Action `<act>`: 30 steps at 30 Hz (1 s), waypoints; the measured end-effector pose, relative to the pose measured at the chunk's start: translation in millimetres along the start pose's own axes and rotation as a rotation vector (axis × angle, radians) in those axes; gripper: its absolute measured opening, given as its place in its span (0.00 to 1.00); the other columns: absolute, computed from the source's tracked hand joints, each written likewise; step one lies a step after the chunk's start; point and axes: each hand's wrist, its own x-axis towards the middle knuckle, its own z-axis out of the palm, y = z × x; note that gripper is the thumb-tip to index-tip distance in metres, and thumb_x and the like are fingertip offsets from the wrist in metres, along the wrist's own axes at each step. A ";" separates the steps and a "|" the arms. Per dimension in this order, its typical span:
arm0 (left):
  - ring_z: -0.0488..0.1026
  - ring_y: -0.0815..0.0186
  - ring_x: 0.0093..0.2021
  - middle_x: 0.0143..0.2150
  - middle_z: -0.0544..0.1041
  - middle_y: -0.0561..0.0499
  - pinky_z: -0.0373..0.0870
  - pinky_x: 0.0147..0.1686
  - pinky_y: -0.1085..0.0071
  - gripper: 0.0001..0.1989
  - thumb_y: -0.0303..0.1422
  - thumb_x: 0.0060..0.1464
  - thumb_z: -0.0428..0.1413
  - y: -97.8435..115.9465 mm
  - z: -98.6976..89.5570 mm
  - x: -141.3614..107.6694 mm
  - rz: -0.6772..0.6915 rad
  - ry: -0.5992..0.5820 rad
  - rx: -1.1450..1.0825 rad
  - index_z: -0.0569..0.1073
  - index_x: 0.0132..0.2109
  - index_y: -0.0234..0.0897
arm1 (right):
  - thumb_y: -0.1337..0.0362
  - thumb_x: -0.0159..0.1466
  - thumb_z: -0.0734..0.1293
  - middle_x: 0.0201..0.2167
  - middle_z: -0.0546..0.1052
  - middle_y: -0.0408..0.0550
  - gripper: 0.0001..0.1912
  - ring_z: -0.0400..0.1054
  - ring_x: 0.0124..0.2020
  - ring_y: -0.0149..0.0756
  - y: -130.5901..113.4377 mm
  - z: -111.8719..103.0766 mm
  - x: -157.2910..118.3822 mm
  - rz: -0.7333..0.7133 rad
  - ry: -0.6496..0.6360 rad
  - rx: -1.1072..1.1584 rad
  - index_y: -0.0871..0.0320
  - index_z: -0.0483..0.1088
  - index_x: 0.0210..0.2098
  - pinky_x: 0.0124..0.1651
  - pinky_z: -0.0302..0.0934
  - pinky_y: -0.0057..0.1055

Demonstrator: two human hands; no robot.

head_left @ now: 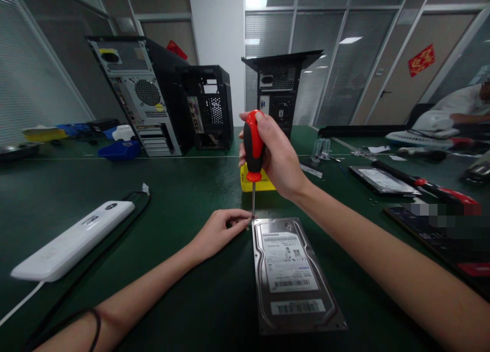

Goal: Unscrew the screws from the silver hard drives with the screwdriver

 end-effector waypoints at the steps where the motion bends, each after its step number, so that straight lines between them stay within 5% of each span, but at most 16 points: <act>1: 0.73 0.62 0.43 0.44 0.78 0.48 0.67 0.44 0.68 0.14 0.35 0.58 0.51 -0.1 -0.1 -0.1 0.004 -0.002 -0.003 0.75 0.46 0.35 | 0.51 0.61 0.61 0.33 0.67 0.41 0.15 0.64 0.27 0.26 0.1 -0.6 0.6 -0.006 0.016 0.000 0.52 0.60 0.42 0.30 0.65 0.26; 7: 0.73 0.63 0.41 0.42 0.78 0.49 0.67 0.40 0.71 0.15 0.36 0.59 0.50 -1.1 0.2 0.1 0.009 -0.009 -0.048 0.75 0.48 0.35 | 0.53 0.56 0.68 0.28 0.66 0.37 0.22 0.62 0.23 0.24 1.4 -3.3 0.6 -0.058 0.083 -0.089 0.50 0.55 0.43 0.28 0.62 0.25; 14: 0.73 0.62 0.42 0.43 0.78 0.48 0.67 0.41 0.69 0.15 0.37 0.58 0.51 -0.2 0.8 1.1 -0.016 -0.004 -0.032 0.75 0.46 0.34 | 0.47 0.64 0.54 0.32 0.64 0.43 0.20 0.62 0.25 0.27 -0.5 -5.0 0.5 -0.052 0.010 -0.047 0.52 0.62 0.48 0.30 0.64 0.27; 20: 0.72 0.61 0.41 0.43 0.78 0.48 0.67 0.41 0.68 0.15 0.38 0.57 0.52 1.0 0.6 -0.5 -0.025 -0.005 -0.026 0.75 0.46 0.34 | 0.52 0.57 0.67 0.37 0.68 0.42 0.17 0.68 0.33 0.27 -0.2 -9.5 5.2 -0.055 0.086 -0.012 0.52 0.60 0.41 0.38 0.67 0.28; 23: 0.72 0.62 0.41 0.43 0.78 0.48 0.67 0.40 0.69 0.15 0.38 0.57 0.52 1.1 0.4 -1.0 -0.021 -0.006 -0.018 0.75 0.46 0.35 | 0.54 0.55 0.69 0.32 0.69 0.38 0.20 0.66 0.28 0.25 0.6 -9.9 6.5 -0.061 0.116 0.018 0.51 0.58 0.41 0.33 0.66 0.25; 30: 0.72 0.63 0.40 0.43 0.78 0.49 0.66 0.38 0.70 0.13 0.36 0.57 0.52 -1.1 0.5 -0.3 0.004 -0.008 -0.009 0.75 0.46 0.34 | 0.49 0.62 0.59 0.33 0.68 0.42 0.18 0.66 0.30 0.27 -1.8 -9.4 4.7 -0.003 0.050 0.029 0.53 0.65 0.45 0.32 0.66 0.26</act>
